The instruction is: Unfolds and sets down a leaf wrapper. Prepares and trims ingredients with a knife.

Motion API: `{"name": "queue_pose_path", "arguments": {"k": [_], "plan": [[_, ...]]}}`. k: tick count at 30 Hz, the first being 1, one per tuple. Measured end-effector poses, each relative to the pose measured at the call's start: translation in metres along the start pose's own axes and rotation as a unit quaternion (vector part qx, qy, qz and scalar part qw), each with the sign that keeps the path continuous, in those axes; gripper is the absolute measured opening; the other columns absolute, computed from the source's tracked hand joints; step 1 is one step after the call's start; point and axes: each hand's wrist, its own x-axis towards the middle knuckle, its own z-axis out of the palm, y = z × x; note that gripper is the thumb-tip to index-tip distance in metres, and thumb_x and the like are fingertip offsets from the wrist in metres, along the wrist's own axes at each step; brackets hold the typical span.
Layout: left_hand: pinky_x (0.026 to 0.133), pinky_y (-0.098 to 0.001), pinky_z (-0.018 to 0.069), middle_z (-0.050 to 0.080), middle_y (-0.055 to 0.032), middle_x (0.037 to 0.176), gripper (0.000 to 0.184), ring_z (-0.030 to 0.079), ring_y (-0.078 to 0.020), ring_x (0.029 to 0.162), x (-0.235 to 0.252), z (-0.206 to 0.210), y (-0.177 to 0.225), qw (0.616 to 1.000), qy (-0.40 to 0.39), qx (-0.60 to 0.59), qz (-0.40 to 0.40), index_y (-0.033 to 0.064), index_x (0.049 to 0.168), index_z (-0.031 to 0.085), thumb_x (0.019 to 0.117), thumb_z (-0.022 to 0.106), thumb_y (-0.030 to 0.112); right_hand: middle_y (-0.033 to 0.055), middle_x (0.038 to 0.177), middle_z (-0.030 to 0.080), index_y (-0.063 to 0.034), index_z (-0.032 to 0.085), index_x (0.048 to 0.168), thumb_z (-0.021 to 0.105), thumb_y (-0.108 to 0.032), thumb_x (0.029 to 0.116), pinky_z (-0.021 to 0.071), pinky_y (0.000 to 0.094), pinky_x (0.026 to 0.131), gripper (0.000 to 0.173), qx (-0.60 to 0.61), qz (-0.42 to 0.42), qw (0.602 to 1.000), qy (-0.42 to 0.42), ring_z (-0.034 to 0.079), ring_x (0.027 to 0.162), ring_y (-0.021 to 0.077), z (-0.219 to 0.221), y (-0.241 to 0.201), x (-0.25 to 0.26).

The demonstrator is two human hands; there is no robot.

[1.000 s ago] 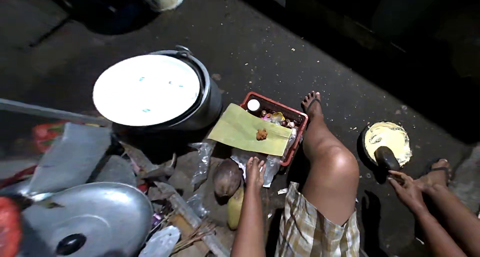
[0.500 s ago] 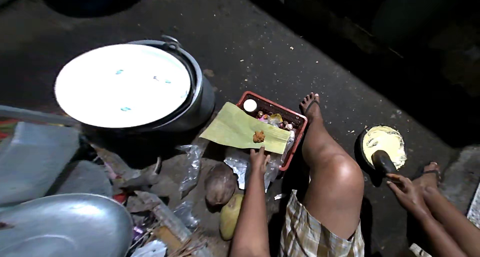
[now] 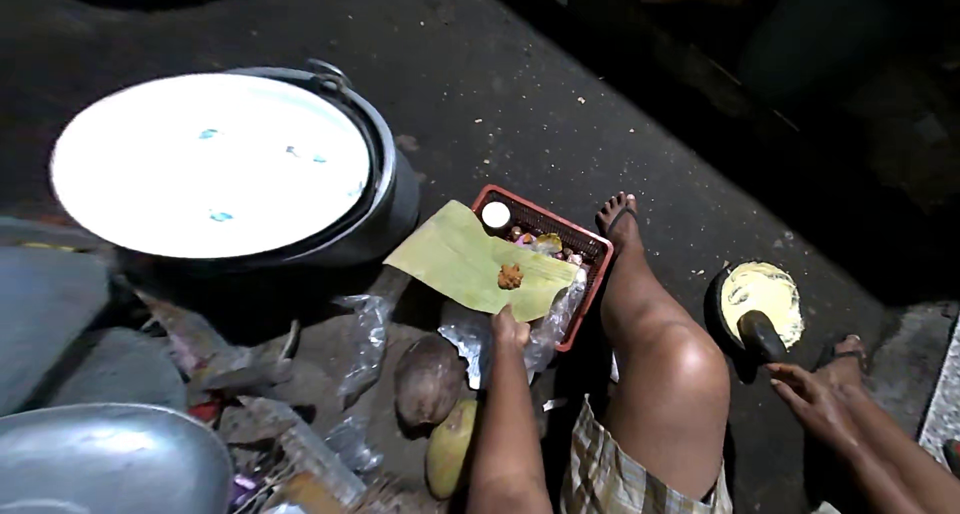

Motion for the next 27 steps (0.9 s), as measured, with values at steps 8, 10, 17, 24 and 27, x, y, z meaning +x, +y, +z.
{"name": "queue_pose_path", "arguments": {"k": [8,10,17,24,27], "plan": [[0.092,-0.0414,0.0546,0.057,-0.0183,0.128,0.036,0.062,-0.0226,0.110,-0.025,-0.037,0.013,0.998,-0.041,-0.012,0.037,-0.0004,0.143,0.040,0.1071,0.041,0.006,0.0226,0.127,0.068,0.0029,0.065,0.129,0.060,-0.012,0.1019,0.0550,0.0489,0.097,0.032,0.017,-0.045,0.998,0.028,0.069,0.112,0.0336,0.023,0.034,0.007],[0.086,-0.0383,0.0575,0.062,-0.0144,0.116,0.032,0.066,-0.0187,0.100,-0.038,-0.039,0.025,0.994,-0.079,-0.016,0.075,-0.0003,0.137,0.043,0.1062,0.039,0.005,0.0201,0.127,0.067,-0.0015,0.066,0.129,0.060,-0.013,0.1010,0.0551,0.0504,0.097,0.031,0.029,-0.046,0.998,0.037,0.068,0.111,0.0314,0.021,0.039,0.013],[0.083,-0.0372,0.0629,0.073,-0.0031,0.097,0.023,0.073,-0.0141,0.091,-0.137,-0.001,0.097,0.944,-0.248,-0.009,0.218,0.0053,0.120,0.051,0.1077,0.032,0.007,0.0251,0.130,0.063,0.0037,0.061,0.132,0.056,-0.019,0.1040,0.0560,0.0444,0.093,0.036,0.107,-0.111,0.982,0.111,0.067,0.104,0.0278,-0.038,-0.042,-0.003],[0.083,-0.0296,0.0629,0.076,0.0007,0.091,0.040,0.074,-0.0086,0.089,-0.281,0.046,0.098,0.880,-0.397,0.036,0.258,0.0117,0.101,0.065,0.1034,0.026,0.005,0.0057,0.133,0.062,-0.0119,0.051,0.144,0.060,-0.024,0.0976,0.0653,0.0366,0.076,0.049,0.451,-0.185,0.873,0.015,0.073,0.095,0.0185,-0.079,-0.126,-0.060],[0.083,-0.0327,0.0635,0.077,-0.0037,0.094,0.035,0.075,-0.0123,0.090,-0.319,0.057,0.057,0.859,-0.473,0.059,0.186,0.0090,0.102,0.069,0.1037,0.034,0.006,0.0039,0.142,0.058,-0.0194,0.039,0.155,0.074,-0.042,0.0876,0.0659,0.0378,0.072,0.080,0.539,-0.233,0.808,-0.049,0.072,0.100,0.0204,-0.087,-0.123,-0.083]]}}
